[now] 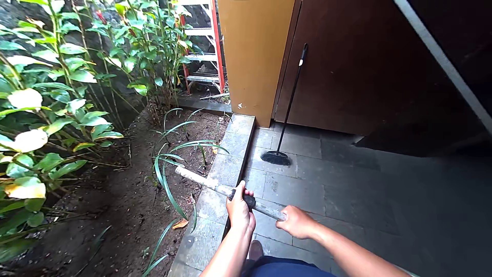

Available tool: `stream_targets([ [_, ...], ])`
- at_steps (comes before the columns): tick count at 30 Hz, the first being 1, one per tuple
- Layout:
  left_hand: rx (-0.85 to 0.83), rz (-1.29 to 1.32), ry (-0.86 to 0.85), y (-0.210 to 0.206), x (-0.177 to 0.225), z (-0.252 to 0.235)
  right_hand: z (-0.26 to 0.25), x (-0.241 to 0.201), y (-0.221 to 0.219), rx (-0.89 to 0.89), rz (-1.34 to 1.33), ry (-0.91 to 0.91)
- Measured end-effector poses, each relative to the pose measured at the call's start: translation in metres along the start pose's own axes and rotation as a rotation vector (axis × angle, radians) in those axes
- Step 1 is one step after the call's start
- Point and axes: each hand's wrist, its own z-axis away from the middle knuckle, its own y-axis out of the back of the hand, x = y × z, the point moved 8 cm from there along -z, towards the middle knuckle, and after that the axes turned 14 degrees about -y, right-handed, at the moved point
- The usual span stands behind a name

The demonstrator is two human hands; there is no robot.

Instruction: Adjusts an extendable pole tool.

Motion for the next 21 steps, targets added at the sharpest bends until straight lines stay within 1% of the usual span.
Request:
stream_targets([
  [7, -0.01, -0.008, -0.005, 0.005, 0.004, 0.006, 0.003, 0.0, -0.005, -0.02, 0.011, 0.014],
  [16, -0.045, 0.044, 0.001, 0.005, 0.006, 0.01, 0.005, 0.001, -0.005, -0.027, 0.018, 0.011],
  [21, -0.118, 0.123, 0.013, 0.002, 0.012, 0.015, 0.004, 0.001, -0.004, -0.013, -0.014, 0.047],
])
